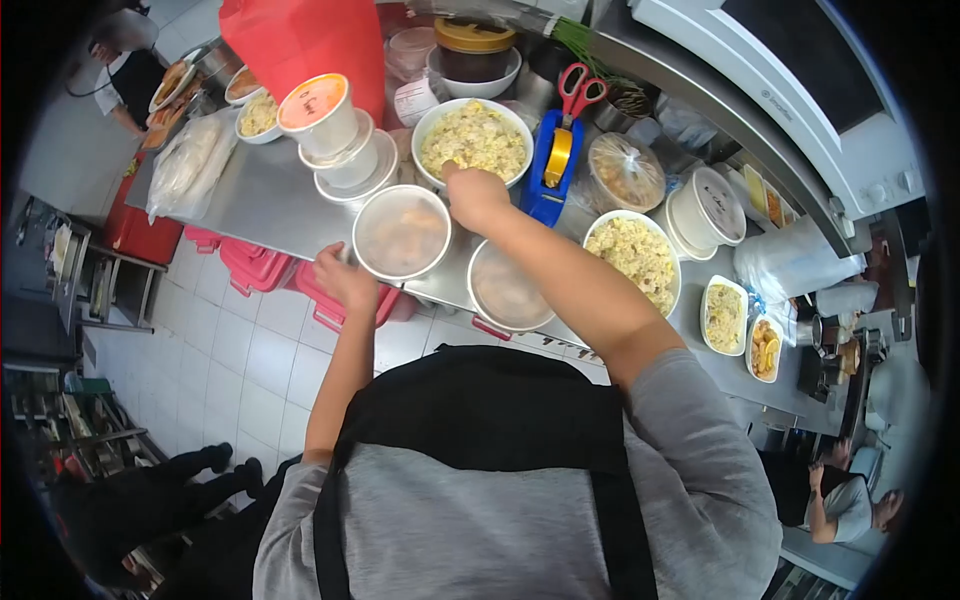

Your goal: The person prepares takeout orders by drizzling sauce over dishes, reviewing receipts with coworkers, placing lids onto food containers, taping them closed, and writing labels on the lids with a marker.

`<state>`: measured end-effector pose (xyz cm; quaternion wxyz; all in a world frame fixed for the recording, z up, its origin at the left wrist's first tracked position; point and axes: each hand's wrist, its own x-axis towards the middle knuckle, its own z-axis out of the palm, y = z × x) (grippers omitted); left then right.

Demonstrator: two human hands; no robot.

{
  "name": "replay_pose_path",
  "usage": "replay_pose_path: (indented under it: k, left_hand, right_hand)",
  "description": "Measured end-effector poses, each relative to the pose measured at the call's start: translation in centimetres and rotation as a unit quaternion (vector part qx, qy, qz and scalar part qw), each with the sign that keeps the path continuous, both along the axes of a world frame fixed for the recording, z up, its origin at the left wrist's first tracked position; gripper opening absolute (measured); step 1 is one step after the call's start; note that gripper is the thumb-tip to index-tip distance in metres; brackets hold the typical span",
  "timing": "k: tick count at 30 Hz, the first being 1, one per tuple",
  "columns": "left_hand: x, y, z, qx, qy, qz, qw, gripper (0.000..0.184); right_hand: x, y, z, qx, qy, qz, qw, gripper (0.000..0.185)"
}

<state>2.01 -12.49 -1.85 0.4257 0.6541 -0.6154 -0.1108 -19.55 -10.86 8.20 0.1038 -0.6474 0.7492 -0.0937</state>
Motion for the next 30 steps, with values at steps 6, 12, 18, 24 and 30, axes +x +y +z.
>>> replay_pose_path:
  k: [6,12,18,24,30]
  left_hand:
    - [0.1,1.5,6.6,-0.178,-0.079,-0.278,0.941,0.055]
    - [-3.8,3.3,8.4,-0.017,-0.369,-0.372,0.852,0.075]
    - [-8.5,6.7,12.4,-0.142,-0.249,-0.377,0.881,0.065]
    - [-12.8,11.5,15.5,-0.161,-0.229,-0.437,0.854,0.058]
    - [-10.9,12.8,16.2,-0.205,-0.195,-0.388,0.877,0.042]
  right_hand:
    - [-3.0,5.5,4.6,-0.136,-0.074,0.06,0.986,0.023]
    - [-14.1,20.8,11.2,-0.173,-0.204,-0.056,0.962,0.013]
    - [-32.9,32.0,6.2,-0.088,-0.056,-0.391,0.915,0.016]
    - [-47.8,29.9,-11.3,0.026,0.248,-0.16,0.955,0.029]
    - [-44.4,33.7,-4.0,-0.033,0.097,-0.135,0.986,0.033]
